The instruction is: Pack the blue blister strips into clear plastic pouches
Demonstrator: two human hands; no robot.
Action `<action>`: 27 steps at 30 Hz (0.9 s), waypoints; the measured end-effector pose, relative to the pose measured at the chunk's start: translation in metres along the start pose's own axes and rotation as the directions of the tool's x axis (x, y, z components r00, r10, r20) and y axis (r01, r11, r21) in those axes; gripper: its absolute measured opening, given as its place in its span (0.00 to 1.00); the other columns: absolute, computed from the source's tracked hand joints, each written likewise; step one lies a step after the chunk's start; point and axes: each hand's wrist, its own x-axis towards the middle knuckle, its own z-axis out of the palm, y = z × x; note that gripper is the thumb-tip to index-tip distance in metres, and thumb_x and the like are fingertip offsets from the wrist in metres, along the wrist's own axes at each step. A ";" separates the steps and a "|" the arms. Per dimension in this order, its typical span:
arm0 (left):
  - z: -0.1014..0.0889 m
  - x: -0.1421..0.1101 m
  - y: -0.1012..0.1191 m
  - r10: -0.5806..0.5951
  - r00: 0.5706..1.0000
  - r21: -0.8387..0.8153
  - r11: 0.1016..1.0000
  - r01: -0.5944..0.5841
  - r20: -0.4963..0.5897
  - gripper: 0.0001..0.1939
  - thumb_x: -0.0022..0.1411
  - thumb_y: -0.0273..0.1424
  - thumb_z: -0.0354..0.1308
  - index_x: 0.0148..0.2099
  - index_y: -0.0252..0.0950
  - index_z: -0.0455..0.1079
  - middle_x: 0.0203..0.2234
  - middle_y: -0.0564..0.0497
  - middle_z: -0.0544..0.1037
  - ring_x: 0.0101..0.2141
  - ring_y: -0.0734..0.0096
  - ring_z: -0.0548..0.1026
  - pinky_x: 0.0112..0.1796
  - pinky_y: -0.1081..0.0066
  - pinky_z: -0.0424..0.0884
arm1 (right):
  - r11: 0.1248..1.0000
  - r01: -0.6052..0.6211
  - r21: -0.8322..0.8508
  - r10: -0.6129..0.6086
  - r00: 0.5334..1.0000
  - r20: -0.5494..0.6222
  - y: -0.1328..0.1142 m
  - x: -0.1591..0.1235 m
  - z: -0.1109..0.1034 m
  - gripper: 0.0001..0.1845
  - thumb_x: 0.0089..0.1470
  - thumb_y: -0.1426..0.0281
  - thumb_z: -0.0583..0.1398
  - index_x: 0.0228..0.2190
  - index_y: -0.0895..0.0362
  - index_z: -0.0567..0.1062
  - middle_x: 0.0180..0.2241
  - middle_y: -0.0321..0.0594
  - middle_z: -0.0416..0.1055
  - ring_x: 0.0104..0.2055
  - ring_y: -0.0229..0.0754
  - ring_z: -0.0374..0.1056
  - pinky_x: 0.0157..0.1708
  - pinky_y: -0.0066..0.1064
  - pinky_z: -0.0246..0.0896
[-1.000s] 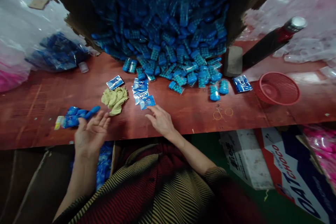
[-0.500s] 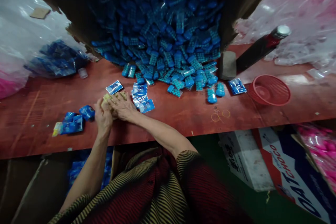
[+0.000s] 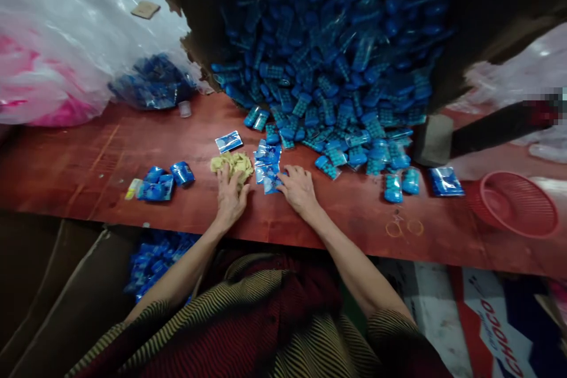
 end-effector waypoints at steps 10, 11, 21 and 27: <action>-0.009 -0.002 0.040 -0.216 0.968 -0.334 0.928 0.164 -0.127 0.24 0.53 0.34 0.59 0.52 0.34 0.64 0.56 0.37 0.64 0.58 0.49 0.58 0.57 0.53 0.53 | 0.990 -0.130 0.050 0.136 0.976 -0.168 -0.007 -0.014 0.002 0.14 0.60 0.66 0.53 0.39 0.53 0.78 0.37 0.43 0.73 0.39 0.44 0.63 0.37 0.35 0.52; -0.009 -0.007 0.050 -0.283 0.958 -0.463 0.856 0.232 -0.044 0.24 0.53 0.35 0.60 0.52 0.35 0.63 0.51 0.39 0.68 0.53 0.53 0.65 0.53 0.57 0.59 | 0.989 -0.129 0.078 0.143 0.968 -0.205 -0.011 -0.016 -0.002 0.14 0.60 0.65 0.53 0.39 0.53 0.78 0.37 0.43 0.73 0.39 0.44 0.63 0.37 0.35 0.53; 0.009 -0.016 0.079 -0.410 0.837 -0.827 0.274 0.491 0.361 0.05 0.54 0.30 0.57 0.29 0.34 0.68 0.23 0.53 0.71 0.25 0.76 0.66 0.30 0.70 0.64 | 0.787 -0.054 0.614 0.260 0.932 -0.252 -0.021 -0.040 -0.002 0.17 0.50 0.65 0.62 0.44 0.52 0.75 0.41 0.42 0.72 0.41 0.42 0.68 0.44 0.38 0.63; 0.001 -0.017 0.078 -0.421 0.861 -0.783 0.416 0.462 0.284 0.08 0.55 0.34 0.57 0.25 0.37 0.65 0.21 0.53 0.67 0.25 0.74 0.64 0.30 0.67 0.63 | 0.472 -0.372 0.799 0.469 0.874 0.129 -0.012 -0.031 0.001 0.16 0.44 0.61 0.65 0.36 0.55 0.77 0.34 0.38 0.74 0.35 0.39 0.69 0.43 0.36 0.64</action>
